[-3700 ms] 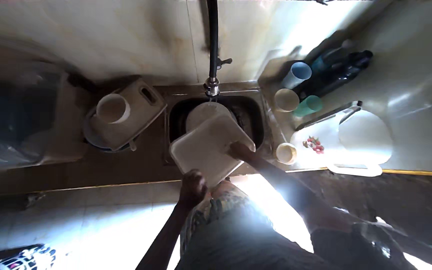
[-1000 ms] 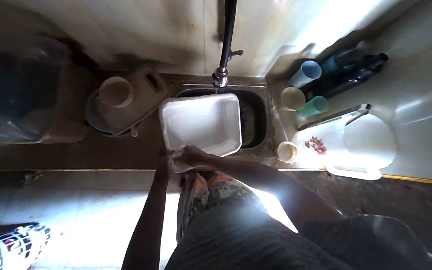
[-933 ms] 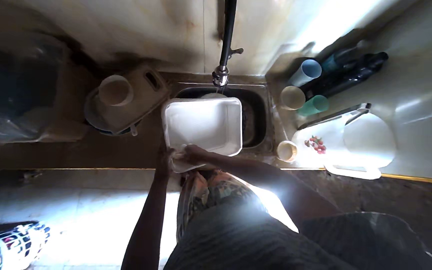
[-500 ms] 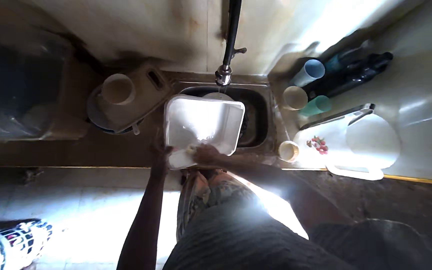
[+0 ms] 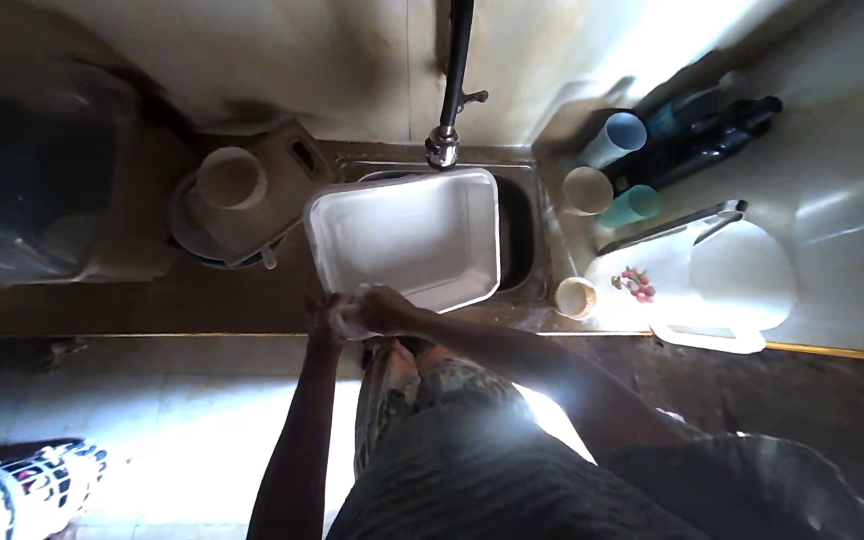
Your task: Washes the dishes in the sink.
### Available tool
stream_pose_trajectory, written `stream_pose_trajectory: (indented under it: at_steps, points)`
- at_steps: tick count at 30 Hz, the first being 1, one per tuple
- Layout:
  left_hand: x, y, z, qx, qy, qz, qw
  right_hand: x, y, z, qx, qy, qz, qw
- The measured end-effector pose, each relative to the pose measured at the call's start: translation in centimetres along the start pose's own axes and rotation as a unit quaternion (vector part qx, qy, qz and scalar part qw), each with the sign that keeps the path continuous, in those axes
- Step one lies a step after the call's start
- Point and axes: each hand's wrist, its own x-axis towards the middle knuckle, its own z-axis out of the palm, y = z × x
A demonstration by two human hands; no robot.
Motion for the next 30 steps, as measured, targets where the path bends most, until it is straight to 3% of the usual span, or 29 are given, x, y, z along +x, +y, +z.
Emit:
stream_pose_trajectory:
  at_steps: [2, 5, 9, 11, 13, 15, 19, 22, 24, 26, 28, 30]
  points:
    - [0.5, 0.1, -0.5, 0.000, -0.006, 0.020, 1.000, 0.2, -0.7, 0.5, 0.042, 0.006, -0.028, 0.999]
    - [0.2, 0.8, -1.2, -0.038, 0.017, -0.004, 0.999, -1.6, 1.2, -0.4, -0.046, -0.041, -0.038, 0.997]
    - [-0.5, 0.7, -0.6, -0.033, 0.044, -0.017, 0.998, -1.9, 4.2, -2.0, -0.113, -0.072, 0.072, 0.988]
    - [-0.4, 0.5, 0.2, 0.018, 0.033, -0.021, 0.999, -1.4, 2.9, -0.3, -0.079, -0.065, 0.038, 0.994]
    - [-0.3, 0.8, -0.1, 0.136, -0.028, 0.008, 0.990, -1.2, 0.5, 1.3, -0.019, -0.043, -0.017, 0.999]
    - [0.6, 1.6, -0.6, 0.103, -0.036, -0.004, 0.994, -2.0, -0.4, 1.0, -0.038, -0.054, -0.032, 0.997]
    - [1.7, 4.8, -2.7, 0.057, -0.023, -0.003, 0.998, -4.6, 6.2, -0.6, -0.149, -0.047, -0.016, 0.988]
    - [2.3, 6.2, -3.7, 0.049, -0.040, 0.032, 0.997, -5.6, 8.7, -2.3, -0.209, -0.079, 0.076, 0.972]
    - [2.6, 5.0, -3.6, -0.055, -0.037, 0.050, 0.997, -5.4, 7.9, -2.4, -0.198, -0.066, 0.073, 0.975]
    - [1.3, 3.4, -2.5, -0.103, -0.055, 0.045, 0.992, -5.0, 6.6, -1.1, -0.139, 0.020, 0.022, 0.990]
    - [-1.7, 1.9, 0.4, -0.036, -0.107, -0.004, 0.994, -4.2, 4.2, 0.2, -0.078, 0.071, -0.007, 0.994]
    - [-3.4, 0.4, 3.3, 0.028, -0.113, -0.028, 0.993, -3.3, 1.8, 0.8, -0.038, 0.048, -0.023, 0.998]
